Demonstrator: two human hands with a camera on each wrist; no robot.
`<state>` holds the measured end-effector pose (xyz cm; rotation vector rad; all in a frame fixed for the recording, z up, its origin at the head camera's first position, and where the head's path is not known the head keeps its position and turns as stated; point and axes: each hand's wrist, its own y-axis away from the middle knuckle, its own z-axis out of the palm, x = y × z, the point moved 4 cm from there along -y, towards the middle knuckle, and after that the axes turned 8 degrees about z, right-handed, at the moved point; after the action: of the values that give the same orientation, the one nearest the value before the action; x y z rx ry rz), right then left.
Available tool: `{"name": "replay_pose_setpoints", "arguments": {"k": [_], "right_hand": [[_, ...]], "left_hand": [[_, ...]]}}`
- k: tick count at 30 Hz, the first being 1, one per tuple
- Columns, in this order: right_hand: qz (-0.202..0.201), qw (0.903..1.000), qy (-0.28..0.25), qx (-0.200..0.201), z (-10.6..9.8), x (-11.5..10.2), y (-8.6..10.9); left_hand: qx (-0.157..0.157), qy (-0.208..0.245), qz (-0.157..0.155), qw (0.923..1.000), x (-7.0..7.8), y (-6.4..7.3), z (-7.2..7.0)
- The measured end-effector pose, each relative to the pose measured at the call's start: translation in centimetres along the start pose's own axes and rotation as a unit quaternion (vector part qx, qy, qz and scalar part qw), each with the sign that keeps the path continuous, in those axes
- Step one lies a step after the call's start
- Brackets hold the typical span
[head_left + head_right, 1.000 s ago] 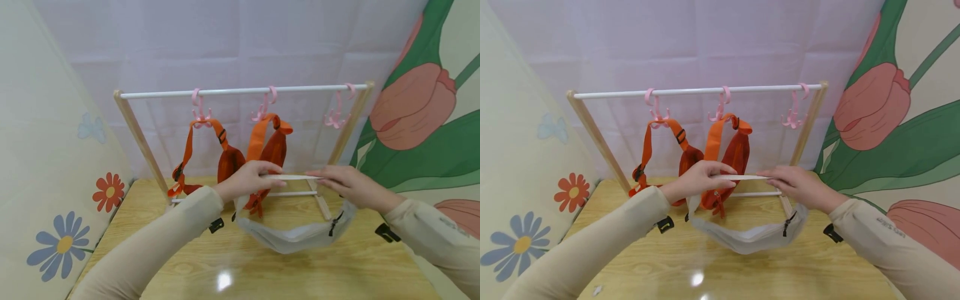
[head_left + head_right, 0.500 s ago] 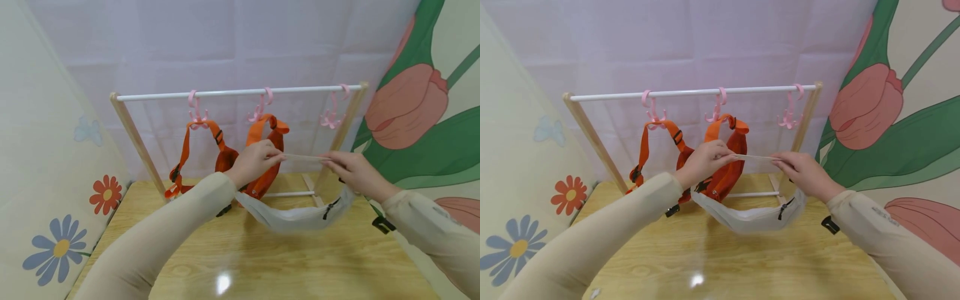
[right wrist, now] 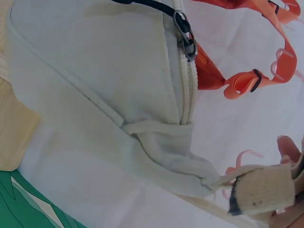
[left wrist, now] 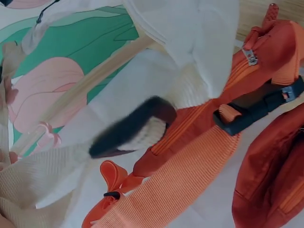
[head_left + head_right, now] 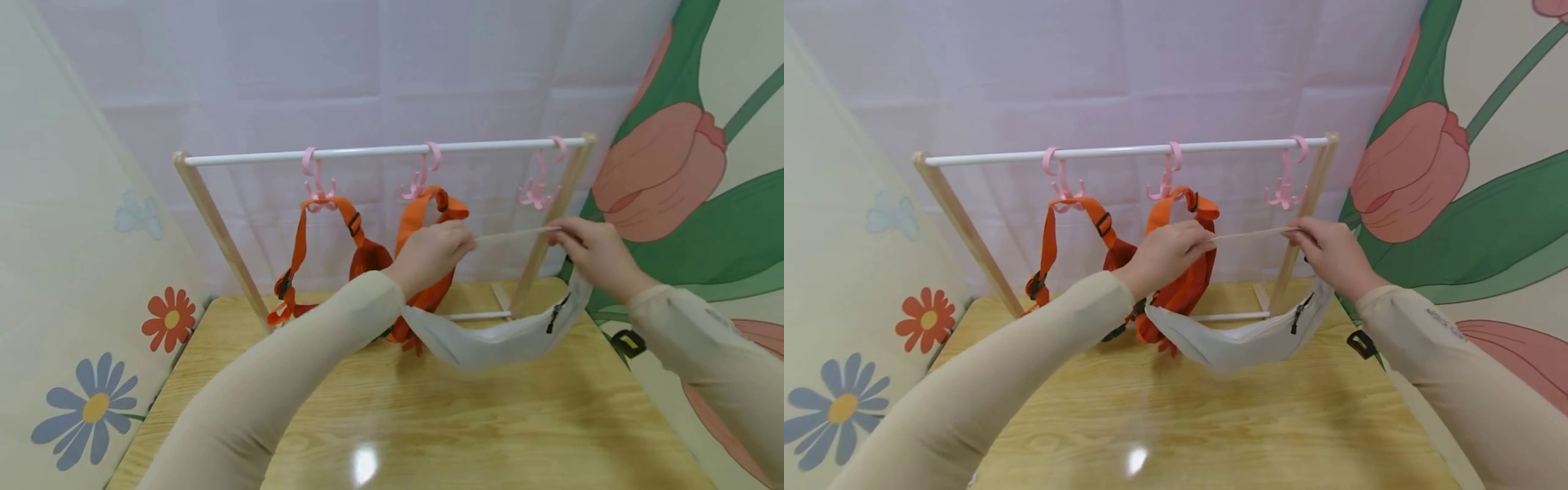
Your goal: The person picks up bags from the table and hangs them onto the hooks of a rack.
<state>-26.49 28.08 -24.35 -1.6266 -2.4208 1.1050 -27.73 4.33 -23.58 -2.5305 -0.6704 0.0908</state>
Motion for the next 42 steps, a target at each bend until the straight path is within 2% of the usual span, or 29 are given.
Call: {"name": "replay_pose_setpoints", "arguments": {"k": [6, 12, 15, 18, 20, 25, 33, 38, 42], "right_hand": [[0.031, 0.9990, -0.016, 0.029, -0.3, 1.2, -1.2], [0.105, 0.9930, -0.019, 0.051, -0.6, 2.5, -2.3], [0.141, 0.9874, -0.024, 0.067, -0.8, 3.2, -2.9], [0.172, 0.9820, -0.041, 0.066, -0.8, 3.6, -3.4], [0.183, 0.9795, -0.052, 0.065, -0.6, 3.8, -3.6], [0.197, 0.9750, -0.066, 0.077, -0.5, 4.0, -4.1], [0.211, 0.9705, -0.063, 0.098, -0.8, 4.8, -4.8], [0.232, 0.9629, -0.063, 0.122, -0.6, 5.1, -5.1], [0.234, 0.9612, -0.041, 0.141, -0.4, 4.8, -5.3]], "left_hand": [[0.030, -0.029, 0.012, 0.9991, 0.4, -0.3, 0.2], [0.060, -0.086, 0.019, 0.9943, 0.9, -0.6, 0.2], [0.069, -0.116, 0.007, 0.9908, 1.0, -0.8, 0.0], [0.069, -0.121, -0.013, 0.9902, 0.8, -1.0, -0.1], [0.064, -0.103, -0.026, 0.9923, 0.5, -1.1, 0.0], [0.055, -0.066, -0.046, 0.9952, -0.1, -1.6, 0.1], [0.064, -0.048, -0.073, 0.9941, -0.9, -2.4, 0.2], [0.058, -0.059, -0.081, 0.9932, -0.9, -2.9, 0.3], [0.049, -0.070, -0.083, 0.9929, -0.6, -3.3, 0.5]]}}
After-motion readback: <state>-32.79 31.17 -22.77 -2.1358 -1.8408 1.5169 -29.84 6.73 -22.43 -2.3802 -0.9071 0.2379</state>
